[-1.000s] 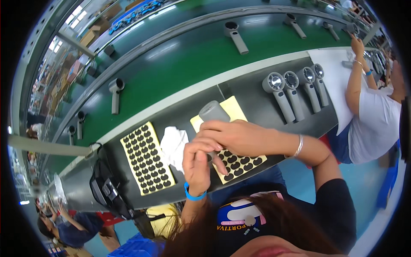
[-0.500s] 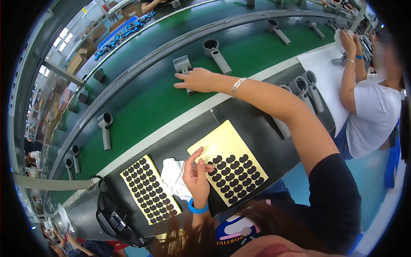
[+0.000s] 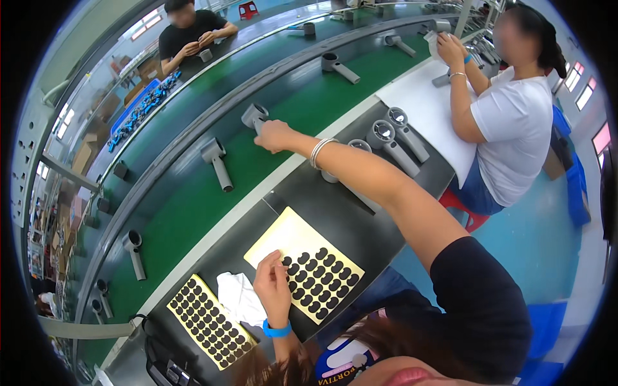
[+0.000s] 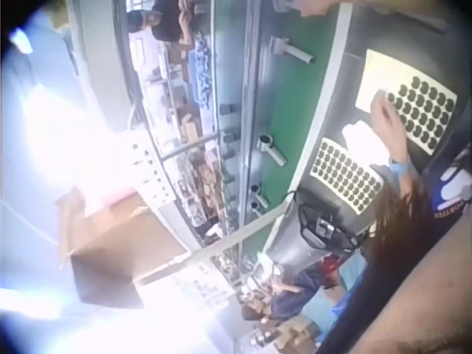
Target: Apply small circular adhesive pads to the bottom of cylindrical electronic components on a production line.
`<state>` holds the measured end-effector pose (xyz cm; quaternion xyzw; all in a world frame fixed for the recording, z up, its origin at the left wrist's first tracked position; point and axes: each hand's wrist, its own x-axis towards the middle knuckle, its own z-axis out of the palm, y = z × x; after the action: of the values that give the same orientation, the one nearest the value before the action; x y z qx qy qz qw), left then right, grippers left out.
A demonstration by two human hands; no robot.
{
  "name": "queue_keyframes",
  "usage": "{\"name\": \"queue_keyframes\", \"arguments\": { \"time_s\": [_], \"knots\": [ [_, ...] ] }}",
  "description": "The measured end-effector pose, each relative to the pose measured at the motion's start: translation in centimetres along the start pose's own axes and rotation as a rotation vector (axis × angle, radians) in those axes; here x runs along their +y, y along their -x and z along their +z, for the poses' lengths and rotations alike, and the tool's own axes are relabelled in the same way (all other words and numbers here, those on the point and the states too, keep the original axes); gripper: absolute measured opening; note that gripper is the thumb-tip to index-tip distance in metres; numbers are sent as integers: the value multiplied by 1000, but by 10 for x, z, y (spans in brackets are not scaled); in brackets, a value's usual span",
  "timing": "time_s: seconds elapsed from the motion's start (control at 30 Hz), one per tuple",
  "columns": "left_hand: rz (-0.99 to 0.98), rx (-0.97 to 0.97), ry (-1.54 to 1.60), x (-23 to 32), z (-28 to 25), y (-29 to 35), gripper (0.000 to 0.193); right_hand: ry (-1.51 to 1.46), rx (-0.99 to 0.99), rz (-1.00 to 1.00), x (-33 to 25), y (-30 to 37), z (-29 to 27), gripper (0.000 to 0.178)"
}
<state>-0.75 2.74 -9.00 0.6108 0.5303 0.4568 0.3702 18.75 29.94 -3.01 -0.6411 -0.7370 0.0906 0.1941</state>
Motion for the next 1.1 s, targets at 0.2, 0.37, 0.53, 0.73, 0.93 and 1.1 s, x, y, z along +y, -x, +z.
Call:
{"name": "queue_keyframes", "arguments": {
  "time_s": [0.2,0.37,0.53,0.73,0.93,1.1],
  "knots": [
    [12,121,41,-2,4,0,18,-1562,-632,219,-7,88,-44,34],
    [406,179,-277,56,-8,11,27,-1519,-914,174,-17,213,-62,30],
    [516,-243,-669,112,-10,27,53,-1439,-1234,218,-16,278,-78,30],
    [332,-135,-441,79,-36,45,42,-1678,-1121,50,-12,286,-43,46],
    [-224,171,873,47,-69,43,39,-94,-322,-679,3,307,2,53],
    [-441,10,1154,18,-72,33,43,-167,-416,-643,-5,296,-22,36]
  ]
}}
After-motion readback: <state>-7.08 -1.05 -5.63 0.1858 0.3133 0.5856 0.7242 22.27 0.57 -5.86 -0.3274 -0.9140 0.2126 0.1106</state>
